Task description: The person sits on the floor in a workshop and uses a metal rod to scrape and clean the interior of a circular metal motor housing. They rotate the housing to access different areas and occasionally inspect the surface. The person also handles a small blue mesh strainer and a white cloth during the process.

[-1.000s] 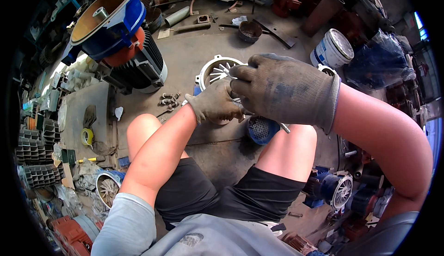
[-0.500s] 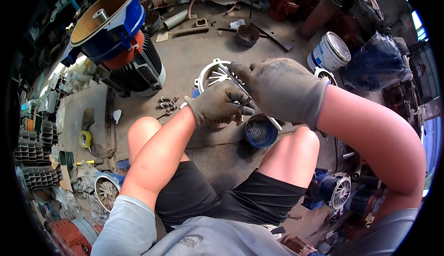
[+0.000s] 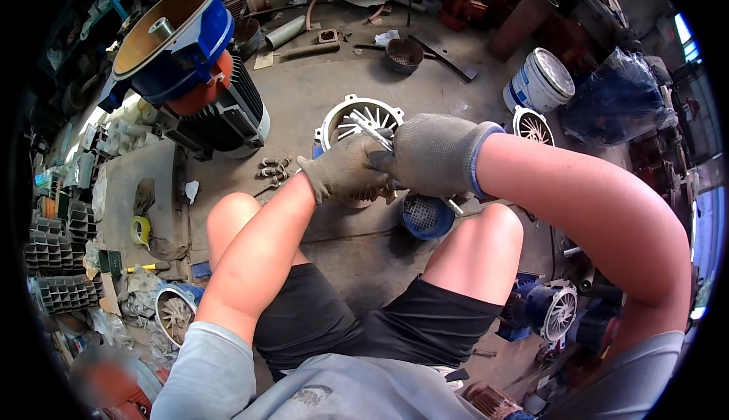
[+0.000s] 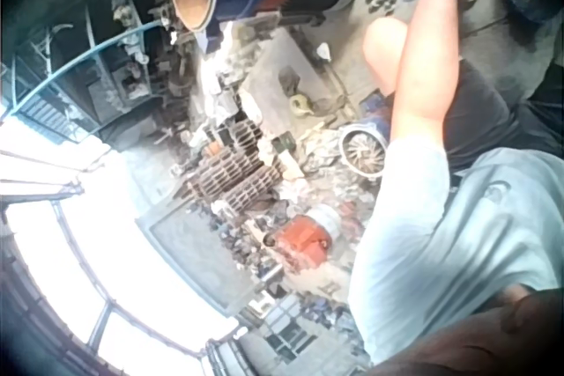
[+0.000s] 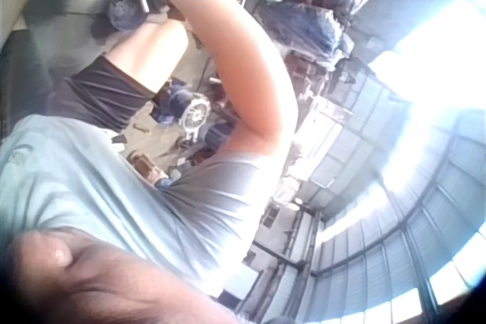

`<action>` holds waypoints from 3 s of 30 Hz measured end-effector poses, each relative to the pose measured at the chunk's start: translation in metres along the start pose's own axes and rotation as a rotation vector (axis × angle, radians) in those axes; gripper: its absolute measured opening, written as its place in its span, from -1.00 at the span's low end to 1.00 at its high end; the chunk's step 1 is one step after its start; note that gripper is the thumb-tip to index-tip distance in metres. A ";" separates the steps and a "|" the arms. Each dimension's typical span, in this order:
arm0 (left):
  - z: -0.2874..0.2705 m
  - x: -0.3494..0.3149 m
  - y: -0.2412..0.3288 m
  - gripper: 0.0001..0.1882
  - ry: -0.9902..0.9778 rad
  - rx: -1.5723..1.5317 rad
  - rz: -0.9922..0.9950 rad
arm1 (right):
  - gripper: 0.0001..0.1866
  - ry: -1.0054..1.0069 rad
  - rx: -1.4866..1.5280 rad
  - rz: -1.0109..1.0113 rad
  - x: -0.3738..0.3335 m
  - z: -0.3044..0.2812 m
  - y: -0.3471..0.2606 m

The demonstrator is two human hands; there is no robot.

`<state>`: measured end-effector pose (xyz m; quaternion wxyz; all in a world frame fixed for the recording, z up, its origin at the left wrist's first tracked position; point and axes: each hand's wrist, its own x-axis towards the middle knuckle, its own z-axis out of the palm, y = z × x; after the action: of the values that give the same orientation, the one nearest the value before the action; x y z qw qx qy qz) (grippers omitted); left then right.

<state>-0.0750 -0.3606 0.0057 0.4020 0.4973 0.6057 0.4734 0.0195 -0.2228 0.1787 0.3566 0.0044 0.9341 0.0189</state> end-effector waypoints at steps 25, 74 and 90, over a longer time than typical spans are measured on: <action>-0.001 0.004 -0.013 -0.66 0.096 0.151 0.065 | -0.51 -0.001 -0.282 -0.088 0.017 -0.003 -0.015; -0.058 -0.023 -0.036 0.26 0.034 1.250 -0.112 | -0.39 0.071 1.548 -0.097 0.046 0.069 0.010; -0.060 -0.006 -0.054 0.25 0.015 1.276 0.077 | -0.68 0.799 -0.439 -1.031 0.041 0.044 0.057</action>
<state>-0.1432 -0.3804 -0.0326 0.0055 0.6569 0.7531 0.0371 0.0177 -0.1638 0.1209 -0.0591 -0.5200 0.8514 0.0357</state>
